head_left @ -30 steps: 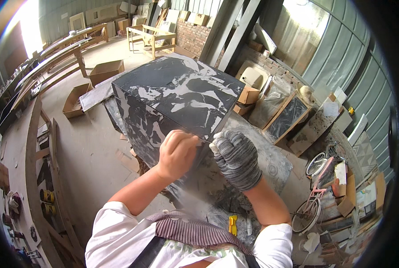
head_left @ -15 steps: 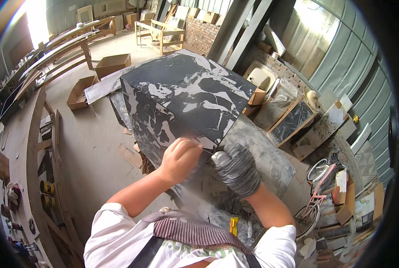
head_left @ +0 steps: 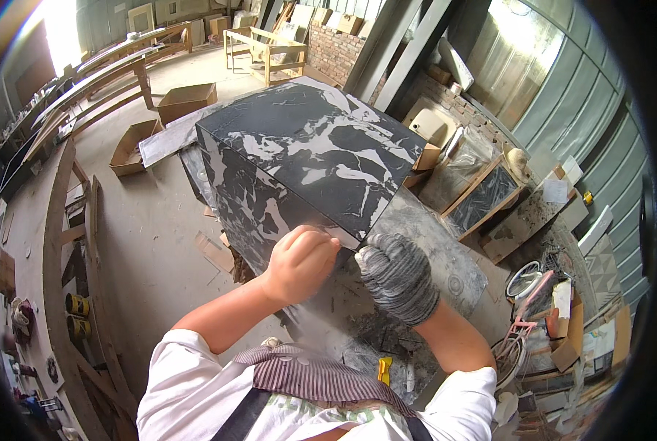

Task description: The person peels protective film from the edges and corners of a large black-and-white marble-patterned block. They rotate the block to access different sides and continue removing the film by hand.

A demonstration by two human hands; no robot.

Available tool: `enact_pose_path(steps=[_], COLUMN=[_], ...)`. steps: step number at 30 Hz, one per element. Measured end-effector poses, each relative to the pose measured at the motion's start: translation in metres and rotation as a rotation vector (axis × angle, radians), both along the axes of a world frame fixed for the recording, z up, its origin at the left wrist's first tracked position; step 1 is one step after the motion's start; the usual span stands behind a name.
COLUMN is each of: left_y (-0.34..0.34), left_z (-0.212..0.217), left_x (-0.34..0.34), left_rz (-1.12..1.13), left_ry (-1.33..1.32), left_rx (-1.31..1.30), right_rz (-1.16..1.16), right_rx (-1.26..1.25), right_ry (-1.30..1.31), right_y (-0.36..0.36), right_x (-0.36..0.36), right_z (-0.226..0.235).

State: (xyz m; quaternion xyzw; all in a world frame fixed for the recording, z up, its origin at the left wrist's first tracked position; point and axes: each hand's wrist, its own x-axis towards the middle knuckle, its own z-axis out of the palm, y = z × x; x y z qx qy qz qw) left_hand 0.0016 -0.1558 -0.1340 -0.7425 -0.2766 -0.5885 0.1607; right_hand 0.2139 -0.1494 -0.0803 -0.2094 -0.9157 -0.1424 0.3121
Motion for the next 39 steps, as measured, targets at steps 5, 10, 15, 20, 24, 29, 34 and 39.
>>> enact_pose_path(steps=[5, 10, 15, 20, 24, 29, 34, 39], left_y=[0.001, -0.001, -0.003, -0.003, -0.002, -0.001, -0.002, 0.0], left_z=[0.016, 0.009, 0.015, 0.004, 0.004, 0.016, -0.009, 0.007], left_x=[0.008, 0.018, 0.014, 0.015, 0.013, 0.014, 0.005, 0.003], left_rz=[0.012, -0.028, -0.051, -0.048, -0.036, -0.001, -0.014, 0.009], left_ry=[-0.107, -0.204, -0.172, -0.192, -0.186, -0.133, -0.053, -0.008], left_rx=[0.008, -0.011, -0.061, -0.062, -0.081, -0.014, -0.023, 0.024], right_rz=[0.016, 0.013, 0.018, 0.054, 0.039, 0.038, -0.036, 0.032], right_rx=[0.005, -0.027, -0.012, -0.036, -0.096, -0.06, -0.303, -0.028], right_ry=[-0.026, -0.069, -0.095, -0.083, -0.056, 0.025, 0.223, 0.158], right_y=[0.0, 0.002, 0.002, -0.001, 0.0, -0.005, -0.005, -0.003], right_x=[-0.001, 0.004, 0.004, -0.003, 0.001, 0.001, -0.007, -0.006], right_z=[0.037, 0.033, 0.033, 0.035, 0.031, 0.03, 0.0, 0.01])
